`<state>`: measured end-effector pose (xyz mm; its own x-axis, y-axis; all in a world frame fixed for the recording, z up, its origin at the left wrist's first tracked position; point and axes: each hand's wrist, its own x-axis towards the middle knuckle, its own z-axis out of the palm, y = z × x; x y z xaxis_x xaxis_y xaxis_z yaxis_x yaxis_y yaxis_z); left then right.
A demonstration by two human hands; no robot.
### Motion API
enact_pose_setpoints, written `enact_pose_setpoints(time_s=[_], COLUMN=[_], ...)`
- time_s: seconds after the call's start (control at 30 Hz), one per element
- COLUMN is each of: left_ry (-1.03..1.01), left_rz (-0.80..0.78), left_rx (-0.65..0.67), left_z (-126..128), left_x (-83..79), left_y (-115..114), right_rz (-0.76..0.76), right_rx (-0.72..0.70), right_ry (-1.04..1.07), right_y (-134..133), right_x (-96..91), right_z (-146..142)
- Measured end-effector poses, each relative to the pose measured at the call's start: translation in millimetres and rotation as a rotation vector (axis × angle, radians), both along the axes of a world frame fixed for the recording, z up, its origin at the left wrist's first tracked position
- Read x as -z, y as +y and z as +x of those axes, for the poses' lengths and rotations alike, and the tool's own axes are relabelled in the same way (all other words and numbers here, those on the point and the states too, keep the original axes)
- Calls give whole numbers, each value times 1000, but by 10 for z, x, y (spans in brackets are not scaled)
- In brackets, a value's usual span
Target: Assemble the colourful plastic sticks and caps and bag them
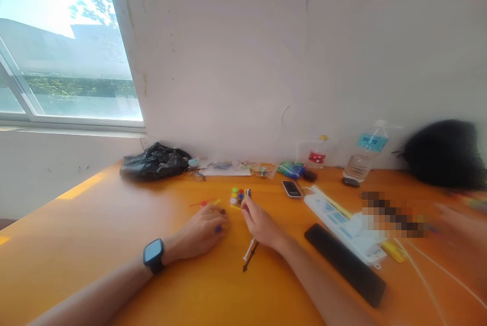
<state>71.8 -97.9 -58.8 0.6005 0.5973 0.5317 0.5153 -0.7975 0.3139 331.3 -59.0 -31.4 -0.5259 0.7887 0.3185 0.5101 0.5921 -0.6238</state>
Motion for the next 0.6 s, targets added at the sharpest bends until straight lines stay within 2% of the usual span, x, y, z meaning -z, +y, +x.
enact_pose_setpoints(time_s=[0.13,0.27,0.43,0.6], left_ry=[-20,-113,-419,-703], left_rz=[-2,-47,-248,-513], left_rx=[-25,-48,-71,-19], left_z=[9,12,14,21], left_x=[9,-49,-97,-69], left_y=[10,-33,-66,-16], right_rz=[-35,-65,-88,-217], right_rx=[-25,-67,-22,-96], right_ry=[122,234,391,495], right_y=[-44,-78,-80,-82], right_x=[-8,-45,-40,64], right_z=[-67,-118,-153,-197])
